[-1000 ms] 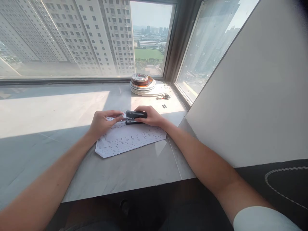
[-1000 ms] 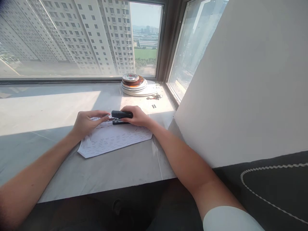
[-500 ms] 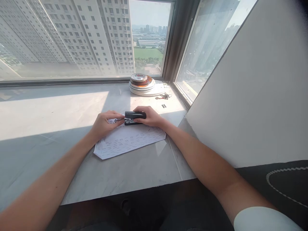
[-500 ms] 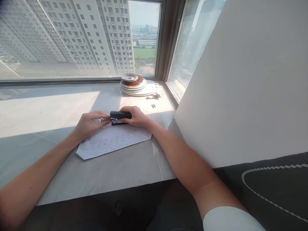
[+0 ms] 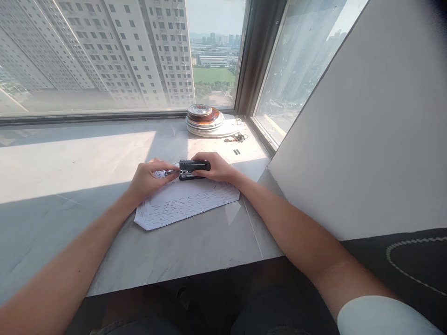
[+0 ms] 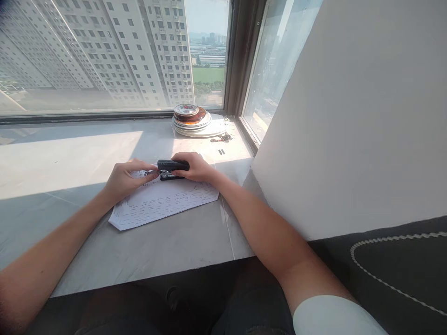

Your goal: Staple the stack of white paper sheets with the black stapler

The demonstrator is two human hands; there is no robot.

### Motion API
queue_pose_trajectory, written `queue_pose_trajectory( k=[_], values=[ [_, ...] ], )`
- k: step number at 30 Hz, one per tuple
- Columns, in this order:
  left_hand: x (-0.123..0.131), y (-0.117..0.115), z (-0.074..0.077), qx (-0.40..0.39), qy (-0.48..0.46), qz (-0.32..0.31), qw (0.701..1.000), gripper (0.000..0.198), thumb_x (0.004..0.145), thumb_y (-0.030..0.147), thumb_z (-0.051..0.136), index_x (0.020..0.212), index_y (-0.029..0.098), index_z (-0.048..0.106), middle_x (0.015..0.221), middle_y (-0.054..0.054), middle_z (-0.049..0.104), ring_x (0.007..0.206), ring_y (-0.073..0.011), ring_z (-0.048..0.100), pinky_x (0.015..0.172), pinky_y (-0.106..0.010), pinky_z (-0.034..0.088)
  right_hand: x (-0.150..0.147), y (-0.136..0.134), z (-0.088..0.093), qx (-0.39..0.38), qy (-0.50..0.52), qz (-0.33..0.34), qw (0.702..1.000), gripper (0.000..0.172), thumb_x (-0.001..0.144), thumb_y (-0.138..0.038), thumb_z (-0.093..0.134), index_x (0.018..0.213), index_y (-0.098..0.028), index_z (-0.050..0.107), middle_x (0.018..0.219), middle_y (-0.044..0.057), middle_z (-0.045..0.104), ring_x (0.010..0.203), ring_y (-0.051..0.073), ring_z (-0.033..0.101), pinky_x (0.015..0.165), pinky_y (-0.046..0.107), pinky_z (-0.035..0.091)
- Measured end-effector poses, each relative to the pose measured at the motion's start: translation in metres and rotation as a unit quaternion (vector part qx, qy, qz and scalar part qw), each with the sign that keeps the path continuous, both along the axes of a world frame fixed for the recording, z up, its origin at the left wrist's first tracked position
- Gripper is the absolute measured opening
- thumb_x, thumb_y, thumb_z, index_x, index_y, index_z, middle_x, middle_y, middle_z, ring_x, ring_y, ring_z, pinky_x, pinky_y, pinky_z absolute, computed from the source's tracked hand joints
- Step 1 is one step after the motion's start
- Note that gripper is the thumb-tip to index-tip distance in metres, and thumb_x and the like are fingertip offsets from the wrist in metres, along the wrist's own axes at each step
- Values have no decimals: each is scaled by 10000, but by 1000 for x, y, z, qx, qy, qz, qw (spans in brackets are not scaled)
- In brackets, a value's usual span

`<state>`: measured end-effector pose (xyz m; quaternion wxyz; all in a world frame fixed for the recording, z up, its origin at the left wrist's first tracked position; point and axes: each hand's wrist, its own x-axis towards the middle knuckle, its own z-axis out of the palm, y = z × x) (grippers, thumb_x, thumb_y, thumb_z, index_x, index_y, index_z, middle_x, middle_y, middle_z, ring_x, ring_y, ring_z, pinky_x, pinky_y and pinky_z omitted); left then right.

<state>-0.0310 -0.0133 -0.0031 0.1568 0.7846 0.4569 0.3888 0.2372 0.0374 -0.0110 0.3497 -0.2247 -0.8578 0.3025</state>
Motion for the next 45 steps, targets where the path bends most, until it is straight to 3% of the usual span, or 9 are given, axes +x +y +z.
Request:
queue_pose_trajectory(
  k=[22,32,40,45],
  values=[
    [-2,1,-2,-17,3,2,1000,231,812,477,804,992,336,838,1004,-41,802,1016,-248,696,930,-433,577,1,-1,1,-6,-5,1,1000,270,890,-381,705,1047,-166,658,945,32,676,849,162,579,771,304,423],
    [-3,3,1,-13,7,2,1000,223,828,506,780,953,331,841,986,-51,802,943,-248,691,944,-480,572,9,3,1,-72,53,1,996,295,847,-400,750,1019,-165,704,958,33,693,890,169,597,814,314,453],
    [-4,-3,8,-10,-36,3,999,192,867,446,756,986,316,831,1012,-49,801,986,-241,703,917,-436,571,21,5,5,-118,113,-12,987,333,784,-409,795,994,-157,741,921,22,681,881,178,608,806,315,463],
    [-4,-6,9,-28,-39,-24,999,255,853,433,776,1072,304,801,969,-42,795,855,-205,682,873,-410,541,22,1,10,-111,101,13,989,333,780,-416,805,976,-152,748,858,8,640,812,157,573,736,293,440]
  ],
)
